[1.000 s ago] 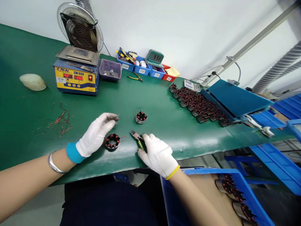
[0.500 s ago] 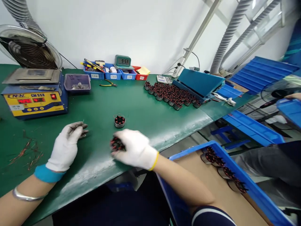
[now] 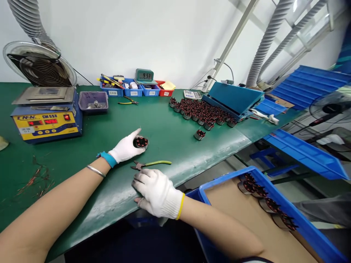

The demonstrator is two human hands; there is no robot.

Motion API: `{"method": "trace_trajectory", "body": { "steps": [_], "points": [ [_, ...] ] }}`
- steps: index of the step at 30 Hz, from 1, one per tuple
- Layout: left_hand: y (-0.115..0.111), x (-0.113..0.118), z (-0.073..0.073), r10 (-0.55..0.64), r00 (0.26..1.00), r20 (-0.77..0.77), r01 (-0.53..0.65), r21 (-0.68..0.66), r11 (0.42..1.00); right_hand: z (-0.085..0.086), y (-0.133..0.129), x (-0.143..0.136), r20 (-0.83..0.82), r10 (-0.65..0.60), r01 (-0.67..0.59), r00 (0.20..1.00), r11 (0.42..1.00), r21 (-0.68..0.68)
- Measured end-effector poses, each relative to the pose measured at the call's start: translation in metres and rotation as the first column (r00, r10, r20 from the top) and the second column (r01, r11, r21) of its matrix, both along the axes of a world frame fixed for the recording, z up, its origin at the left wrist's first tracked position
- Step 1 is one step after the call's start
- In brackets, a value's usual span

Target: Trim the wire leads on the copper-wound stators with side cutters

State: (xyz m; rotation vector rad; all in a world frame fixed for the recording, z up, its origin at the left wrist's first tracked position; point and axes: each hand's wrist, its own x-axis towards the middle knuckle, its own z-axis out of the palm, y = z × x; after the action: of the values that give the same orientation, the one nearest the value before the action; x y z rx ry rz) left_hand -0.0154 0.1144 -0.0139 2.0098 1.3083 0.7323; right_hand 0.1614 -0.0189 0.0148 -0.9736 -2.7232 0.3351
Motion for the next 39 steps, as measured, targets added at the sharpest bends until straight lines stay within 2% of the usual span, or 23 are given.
{"method": "trace_trajectory", "body": {
  "steps": [3,6,9,12,16,18,22,24,27,29,31,33,35,37,39],
  "points": [
    [-0.014,-0.004,0.003,0.09,0.996,-0.029,-0.089,0.034,0.995,-0.01,0.0,0.001,0.077,-0.158,0.162,0.984,0.986,-0.046],
    [-0.051,-0.017,0.007,0.204,0.97,-0.129,-0.191,0.109,0.976,-0.01,0.015,0.019,0.083,-0.282,0.285,0.956,0.958,-0.022],
    [-0.09,-0.027,0.012,0.212,0.949,-0.232,-0.203,0.063,0.977,-0.006,0.025,0.023,0.028,-0.356,0.355,0.934,0.934,0.041],
    [-0.11,-0.03,0.015,0.191,0.948,-0.255,-0.196,0.006,0.981,-0.003,0.023,0.006,0.002,-0.378,0.378,0.926,0.925,-0.046],
    [-0.112,-0.031,0.013,0.142,0.977,-0.161,-0.152,-0.051,0.987,0.002,0.018,-0.02,0.035,-0.356,0.351,0.934,0.893,-0.282],
    [-0.11,-0.03,0.013,0.155,0.978,-0.143,-0.165,-0.061,0.984,0.005,0.024,-0.024,0.051,-0.341,0.337,0.939,0.876,-0.345],
    [-0.107,-0.025,0.015,0.158,0.976,-0.152,-0.169,-0.06,0.984,0.011,0.04,-0.011,0.152,-0.37,0.4,0.916,0.837,-0.373],
    [-0.106,-0.024,0.016,0.136,0.979,-0.15,-0.15,-0.085,0.985,0.013,0.045,-0.003,0.219,-0.337,0.4,0.916,0.818,-0.413],
    [-0.105,-0.025,0.015,0.122,0.982,-0.147,-0.137,-0.094,0.986,0.015,0.049,0.0,0.28,-0.331,0.414,0.901,0.849,-0.328],
    [-0.105,-0.026,0.013,0.123,0.982,-0.142,-0.135,-0.082,0.987,0.014,0.051,-0.003,0.25,-0.4,0.462,0.882,0.839,-0.286],
    [-0.105,-0.026,0.013,0.119,0.982,-0.143,-0.133,-0.09,0.987,0.013,0.053,-0.009,0.16,-0.442,0.467,0.883,0.785,-0.407],
    [-0.106,-0.026,0.014,0.104,0.982,-0.156,-0.122,-0.114,0.986,0.012,0.057,-0.013,0.068,-0.431,0.392,0.9,0.73,-0.56],
    [-0.107,-0.025,0.015,0.082,0.984,-0.155,-0.103,-0.128,0.986,0.013,0.059,-0.014,0.065,-0.393,0.347,0.917,0.706,-0.618],
    [-0.108,-0.024,0.017,0.061,0.989,-0.136,-0.08,-0.137,0.987,0.013,0.059,-0.012,0.152,-0.399,0.409,0.904,0.708,-0.576],
    [-0.109,-0.023,0.018,0.04,0.992,-0.118,-0.057,-0.146,0.988,0.014,0.056,-0.011,0.208,-0.475,0.514,0.855,0.723,-0.461]
  ]
}}
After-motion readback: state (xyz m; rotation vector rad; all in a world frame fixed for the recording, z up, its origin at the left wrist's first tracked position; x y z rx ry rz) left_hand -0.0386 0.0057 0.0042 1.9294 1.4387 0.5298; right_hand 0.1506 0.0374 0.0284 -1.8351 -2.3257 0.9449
